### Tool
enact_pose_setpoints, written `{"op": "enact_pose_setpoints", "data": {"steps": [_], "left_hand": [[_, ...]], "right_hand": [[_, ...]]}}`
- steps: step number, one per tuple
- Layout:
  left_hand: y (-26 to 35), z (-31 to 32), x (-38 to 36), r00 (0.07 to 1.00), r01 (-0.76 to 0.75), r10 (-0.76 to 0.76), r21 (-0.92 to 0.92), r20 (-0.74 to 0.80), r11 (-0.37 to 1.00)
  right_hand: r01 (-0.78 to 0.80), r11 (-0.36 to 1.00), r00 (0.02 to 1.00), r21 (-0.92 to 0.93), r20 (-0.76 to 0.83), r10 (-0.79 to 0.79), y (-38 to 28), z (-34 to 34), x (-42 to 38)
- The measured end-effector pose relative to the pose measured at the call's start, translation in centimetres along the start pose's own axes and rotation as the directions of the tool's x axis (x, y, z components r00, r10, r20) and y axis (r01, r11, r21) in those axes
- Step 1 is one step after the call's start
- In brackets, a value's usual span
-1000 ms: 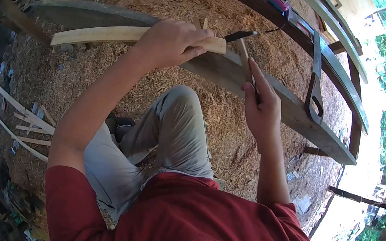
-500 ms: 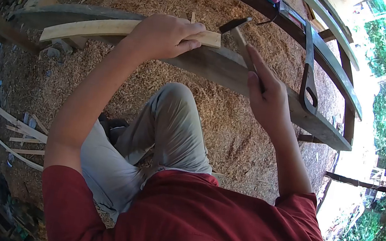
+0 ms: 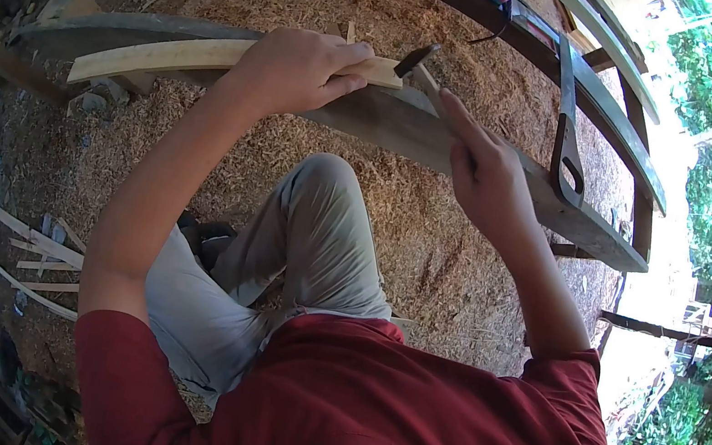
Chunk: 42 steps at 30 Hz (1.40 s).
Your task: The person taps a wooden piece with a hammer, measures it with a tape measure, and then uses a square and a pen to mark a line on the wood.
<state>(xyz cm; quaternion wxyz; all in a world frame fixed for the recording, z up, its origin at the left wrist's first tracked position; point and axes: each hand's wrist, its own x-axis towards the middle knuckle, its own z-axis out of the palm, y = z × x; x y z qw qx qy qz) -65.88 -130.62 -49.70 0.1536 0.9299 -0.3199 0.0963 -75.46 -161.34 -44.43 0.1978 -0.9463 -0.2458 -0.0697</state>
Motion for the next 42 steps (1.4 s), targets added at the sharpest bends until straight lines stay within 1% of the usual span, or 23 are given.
{"op": "enact_pose_setpoints", "data": {"steps": [3, 5, 8, 9, 10, 11, 13, 14, 15, 17, 21, 23, 25, 29, 31, 33, 35, 36, 37, 38, 39, 41, 42], "left_hand": [[-0.4, 0.5, -0.1, 0.999, -0.019, 0.019, -0.008, -0.038, 1.0], [-0.4, 0.8, -0.1, 0.997, -0.04, 0.04, -0.006, -0.063, 0.999], [-0.3, 0.8, 0.0, 0.999, -0.014, 0.014, 0.009, -0.036, 1.0], [-0.4, 1.0, 0.0, 0.994, -0.05, 0.053, 0.031, -0.1, 0.998], [-0.5, 1.1, -0.1, 0.983, -0.082, 0.09, 0.055, -0.163, 0.995], [-0.7, 1.2, -0.2, 0.983, -0.078, 0.086, 0.055, -0.165, 0.995], [-0.1, 0.4, -0.1, 1.0, -0.023, 0.023, 0.014, -0.02, 1.0], [0.0, 0.4, 0.0, 1.0, -0.018, 0.019, 0.014, -0.022, 1.0], [0.1, 0.4, 0.2, 0.999, -0.028, 0.029, 0.024, -0.018, 0.999], [0.6, 0.5, 0.7, 0.999, -0.039, 0.039, 0.035, -0.012, 0.999], [1.6, 1.1, 1.3, 0.999, -0.052, 0.052, 0.025, -0.001, 0.998], [1.5, 1.3, 1.5, 0.999, -0.047, 0.047, 0.021, 0.001, 0.999], [1.1, 2.0, 1.5, 0.983, -0.121, 0.122, 0.016, -0.139, 0.993], [0.8, 2.5, 2.1, 0.966, -0.145, 0.163, 0.098, -0.199, 0.984], [1.9, 1.1, 2.2, 0.999, 0.011, -0.013, 0.04, 0.051, 0.999], [2.3, 0.9, 2.5, 0.996, 0.043, -0.047, 0.054, 0.071, 0.998], [2.1, 1.2, 2.6, 0.993, 0.071, -0.077, 0.065, 0.09, 0.995], [2.0, 1.6, 2.5, 0.999, 0.034, -0.036, 0.087, 0.014, 0.996], [1.8, 2.0, 2.5, 0.998, 0.001, 0.006, 0.111, -0.062, 0.994], [1.6, 2.4, 2.5, 0.998, 0.001, 0.006, 0.108, -0.061, 0.994], [1.6, 2.3, 2.5, 0.999, 0.0, 0.005, 0.103, -0.05, 0.995], [1.6, 2.2, 2.6, 0.999, -0.004, 0.007, 0.096, -0.037, 0.995], [1.7, 2.1, 2.7, 1.0, 0.002, 0.001, 0.107, -0.03, 0.994]], "right_hand": [[-0.082, 0.992, 0.997, 0.093, -0.003, 0.082, -1.0, -1.3, 0.6], [0.11, 0.992, 0.946, 0.059, -0.314, -0.086, -1.5, -1.5, 1.3], [0.144, 0.988, 0.906, 0.048, -0.407, -0.112, -2.1, -1.4, 1.7], [0.147, 0.988, 0.906, 0.048, -0.408, -0.115, -2.0, -1.2, 1.6], [0.103, 0.991, 0.952, 0.083, -0.299, -0.074, -1.9, -1.0, 1.3], [0.055, 0.992, 0.983, 0.111, -0.182, -0.034, -1.9, -0.8, 1.1], [0.014, 0.993, 0.992, 0.113, -0.129, 0.0, -2.0, -0.7, 0.7], [-0.028, 0.993, 0.996, 0.112, -0.077, 0.037, -2.0, -0.7, 0.7], [-0.025, 0.993, 0.997, 0.112, -0.075, 0.033, -2.0, -0.8, 0.6], [-0.131, 0.977, 0.988, 0.169, -0.054, 0.142, -1.9, -1.0, 0.5], [-0.16, 0.977, 0.984, 0.144, -0.054, 0.169, -1.6, -1.4, -0.1], [-0.124, 0.979, 0.99, 0.164, -0.053, 0.134, -0.9, -1.1, -0.8], [-0.128, 0.982, 0.99, 0.141, -0.042, 0.136, -0.4, -1.3, -1.2], [-0.11, 0.988, 0.993, 0.105, -0.022, 0.113, 0.7, -1.2, -1.2], [-0.135, 0.985, 0.991, 0.107, -0.001, 0.136, 0.6, -1.3, -0.9], [-0.158, 0.981, 0.987, 0.109, 0.017, 0.157, 0.1, -1.8, -0.5], [-0.24, 0.97, 0.965, 0.044, 0.121, 0.233, -0.5, -2.3, -0.2], [-0.241, 0.97, 0.964, 0.042, 0.122, 0.235, -0.2, -2.2, -0.1], [-0.162, 0.985, 0.987, 0.067, 0.036, 0.16, 0.3, -1.9, 0.0], [-0.079, 0.993, 0.995, 0.086, -0.052, 0.084, 0.7, -1.7, 0.1], [-0.081, 0.993, 0.995, 0.086, -0.051, 0.085, 0.5, -1.9, 0.3], [-0.022, 0.998, 0.984, 0.054, -0.178, 0.031, -0.3, -2.3, 0.9], [-0.024, 0.998, 0.984, 0.053, -0.178, 0.033, -0.3, -2.0, 0.8]]}}
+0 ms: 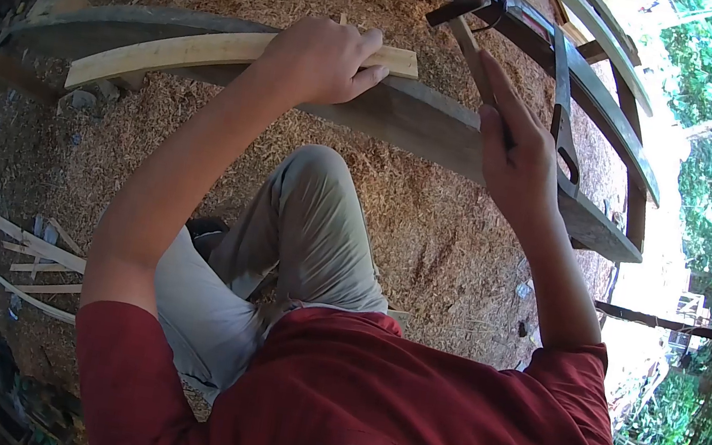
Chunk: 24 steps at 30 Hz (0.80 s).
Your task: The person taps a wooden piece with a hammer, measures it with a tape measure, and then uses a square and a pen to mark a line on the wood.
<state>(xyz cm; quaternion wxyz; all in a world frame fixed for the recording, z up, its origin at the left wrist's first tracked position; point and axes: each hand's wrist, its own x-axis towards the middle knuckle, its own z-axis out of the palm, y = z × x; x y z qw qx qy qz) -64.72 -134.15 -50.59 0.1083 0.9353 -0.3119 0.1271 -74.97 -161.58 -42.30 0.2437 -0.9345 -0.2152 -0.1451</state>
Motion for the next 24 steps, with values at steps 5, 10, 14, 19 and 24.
{"op": "enact_pose_setpoints", "data": {"steps": [5, 10, 14, 19, 24], "left_hand": [[0.3, -0.8, 0.2, 0.995, 0.031, -0.029, -0.018, 0.091, 0.999], [0.2, -0.5, 0.1, 0.999, 0.019, -0.017, -0.04, 0.052, 0.999], [-0.1, -0.1, 0.2, 1.0, -0.019, 0.019, -0.001, 0.004, 1.0], [0.3, -0.9, 0.1, 0.997, 0.02, -0.019, -0.004, 0.078, 1.0], [0.2, -0.6, 0.0, 0.998, 0.01, -0.01, -0.017, 0.054, 1.0]], "right_hand": [[-0.017, 0.968, 0.955, -0.251, 0.282, 0.09, 0.4, -0.5, -0.6], [0.107, 0.99, 0.994, -0.088, -0.002, -0.107, -0.1, -1.4, 0.9], [0.075, 0.991, 0.995, -0.108, -0.058, -0.081, -1.1, -0.9, 0.3], [0.021, 0.975, 0.97, -0.22, 0.242, 0.034, 1.1, -0.9, -0.8], [-0.003, 0.997, 1.0, -0.081, -0.029, 0.0, -1.7, -2.5, 1.5]]}}
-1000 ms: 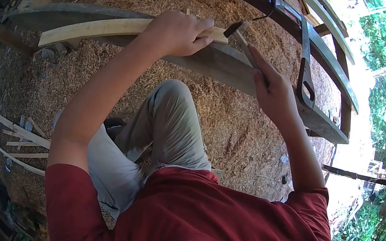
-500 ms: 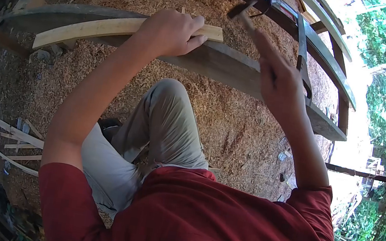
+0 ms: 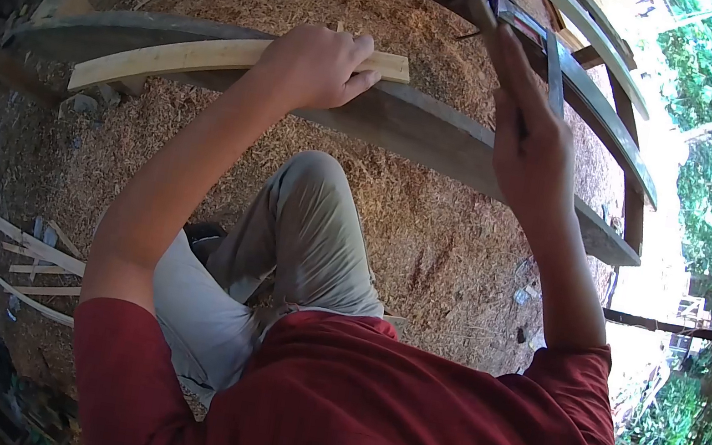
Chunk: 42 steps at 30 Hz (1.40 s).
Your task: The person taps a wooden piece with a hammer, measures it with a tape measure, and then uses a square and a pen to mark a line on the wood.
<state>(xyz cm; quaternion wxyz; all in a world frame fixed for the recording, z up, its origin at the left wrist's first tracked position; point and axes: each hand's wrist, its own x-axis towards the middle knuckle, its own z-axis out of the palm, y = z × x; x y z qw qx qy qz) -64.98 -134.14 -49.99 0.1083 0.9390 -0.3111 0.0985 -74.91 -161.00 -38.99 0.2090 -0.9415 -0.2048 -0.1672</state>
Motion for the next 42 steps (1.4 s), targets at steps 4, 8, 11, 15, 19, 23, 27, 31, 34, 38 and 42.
{"op": "enact_pose_setpoints", "data": {"steps": [4, 8, 11, 15, 19, 23, 27, 31, 34, 38, 42], "left_hand": [[-0.1, 0.4, 0.0, 0.999, -0.002, 0.003, 0.015, -0.036, 1.0], [0.0, 0.2, -0.2, 1.0, 0.011, -0.01, 0.048, -0.009, 0.999], [-0.1, 0.6, -0.2, 0.995, -0.007, 0.013, 0.057, -0.102, 0.998], [-0.4, 1.2, -0.2, 0.991, -0.047, 0.051, 0.034, -0.125, 0.998], [-0.3, 1.1, -0.1, 0.99, -0.034, 0.043, 0.064, -0.136, 0.997], [-0.3, 0.9, -0.3, 0.995, -0.034, 0.037, 0.029, -0.096, 0.999], [-0.2, 1.0, -0.3, 0.995, -0.035, 0.037, 0.025, -0.092, 0.999], [0.1, 0.3, -0.3, 0.998, -0.008, 0.011, 0.053, -0.058, 0.999], [0.1, 0.6, -0.3, 0.996, 0.001, 0.003, 0.04, -0.093, 0.999], [-0.1, 1.0, -0.3, 0.992, -0.03, 0.032, 0.02, -0.121, 0.999], [0.0, 0.6, -0.2, 0.991, -0.007, 0.013, 0.047, -0.131, 0.999]], "right_hand": [[-0.014, 0.999, 1.0, 0.047, 0.012, 0.014, 0.6, 0.6, 1.1], [-0.11, 0.994, 0.933, 0.008, 0.345, 0.101, 5.0, 2.1, 1.5], [-0.202, 0.978, 0.868, -0.052, 0.453, 0.204, 4.2, 0.7, 2.8], [-0.425, 0.901, 0.866, 0.084, 0.329, 0.377, 3.2, -1.3, 4.8], [0.345, 0.926, 0.903, -0.154, 0.323, -0.283, 8.1, 1.4, 2.9], [-0.369, 0.924, 0.828, 0.103, 0.487, 0.277, 5.7, -2.2, 4.6], [-0.458, 0.865, 0.873, 0.207, 0.287, 0.393, 5.1, -0.3, 3.8], [0.03, 0.998, 0.926, 0.06, 0.375, -0.05, 7.1, 1.7, 1.7], [-0.345, 0.938, 0.882, 0.024, 0.351, 0.316, 4.6, -0.5, 2.5], [-0.493, 0.845, 0.869, 0.207, 0.151, 0.471, 3.5, 0.5, 2.0], [-0.083, 0.994, 0.944, 0.074, 0.325, 0.055, 6.1, 4.2, -1.0]]}}
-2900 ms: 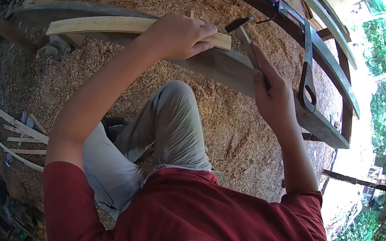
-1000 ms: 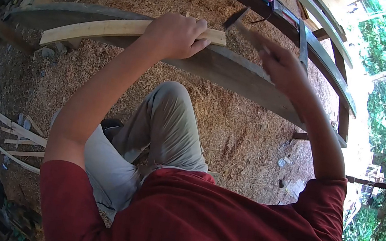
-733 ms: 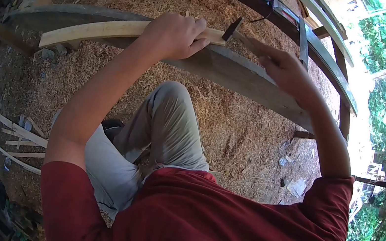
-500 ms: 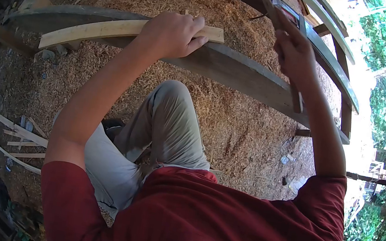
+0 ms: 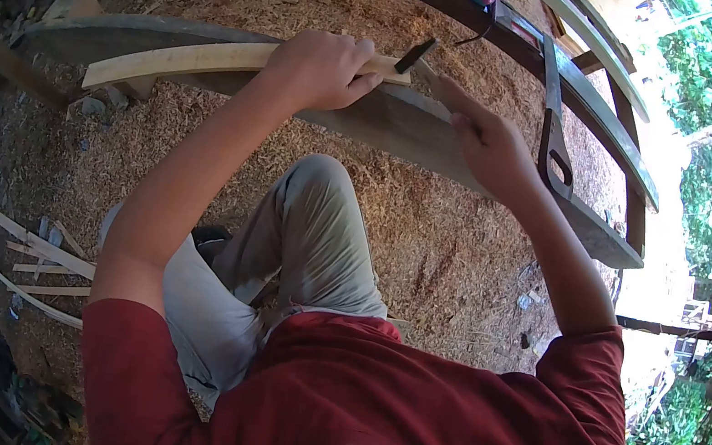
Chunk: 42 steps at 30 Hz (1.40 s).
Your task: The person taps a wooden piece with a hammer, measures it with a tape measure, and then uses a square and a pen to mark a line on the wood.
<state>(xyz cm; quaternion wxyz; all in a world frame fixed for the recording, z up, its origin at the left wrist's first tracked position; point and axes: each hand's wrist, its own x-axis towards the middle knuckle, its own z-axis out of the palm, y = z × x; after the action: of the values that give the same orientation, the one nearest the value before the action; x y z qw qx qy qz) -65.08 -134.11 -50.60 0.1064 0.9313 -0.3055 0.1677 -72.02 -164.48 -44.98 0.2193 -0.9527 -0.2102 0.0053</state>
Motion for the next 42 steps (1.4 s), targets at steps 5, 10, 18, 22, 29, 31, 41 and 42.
{"op": "enact_pose_setpoints", "data": {"steps": [5, 10, 18, 22, 29, 31, 41, 42], "left_hand": [[0.3, -0.7, 0.1, 0.994, 0.033, -0.035, 0.026, 0.101, 0.999], [0.0, -0.3, 0.3, 0.991, 0.058, -0.055, -0.021, 0.126, 0.998], [-0.1, -0.3, 0.3, 0.996, 0.026, -0.026, 0.001, 0.081, 1.0], [-0.2, 0.4, 0.1, 0.998, 0.022, -0.023, 0.025, 0.057, 0.999], [0.0, 0.2, 0.4, 0.992, 0.029, -0.041, 0.104, 0.115, 0.994], [0.0, 0.1, 0.1, 0.996, 0.032, -0.039, 0.083, 0.083, 0.996], [-0.1, 0.2, 0.3, 0.99, 0.047, -0.054, 0.056, 0.132, 0.997], [-0.1, 0.4, 0.2, 0.992, 0.056, -0.063, 0.064, 0.11, 0.996]], "right_hand": [[-0.193, 0.946, 0.932, 0.259, -0.253, 0.26, -4.1, -1.0, 0.0], [-0.039, 0.999, 0.99, -0.015, -0.139, 0.036, -1.6, 1.5, -1.5], [0.165, 0.979, 0.9, -0.116, -0.389, -0.198, 2.2, 3.6, 0.5], [-0.196, 0.973, 0.95, 0.122, -0.224, 0.22, -2.5, 0.9, -0.5], [-0.462, 0.875, 0.86, 0.146, -0.168, 0.482, -3.6, 2.5, -1.1], [-0.409, 0.893, 0.893, 0.187, -0.121, 0.434, -3.3, 1.9, -1.7], [-0.016, 0.937, 0.981, -0.35, -0.189, -0.053, -3.7, 0.7, -1.5], [-0.018, 0.937, 0.981, -0.349, -0.188, -0.051, -4.3, 0.7, -1.4]]}}
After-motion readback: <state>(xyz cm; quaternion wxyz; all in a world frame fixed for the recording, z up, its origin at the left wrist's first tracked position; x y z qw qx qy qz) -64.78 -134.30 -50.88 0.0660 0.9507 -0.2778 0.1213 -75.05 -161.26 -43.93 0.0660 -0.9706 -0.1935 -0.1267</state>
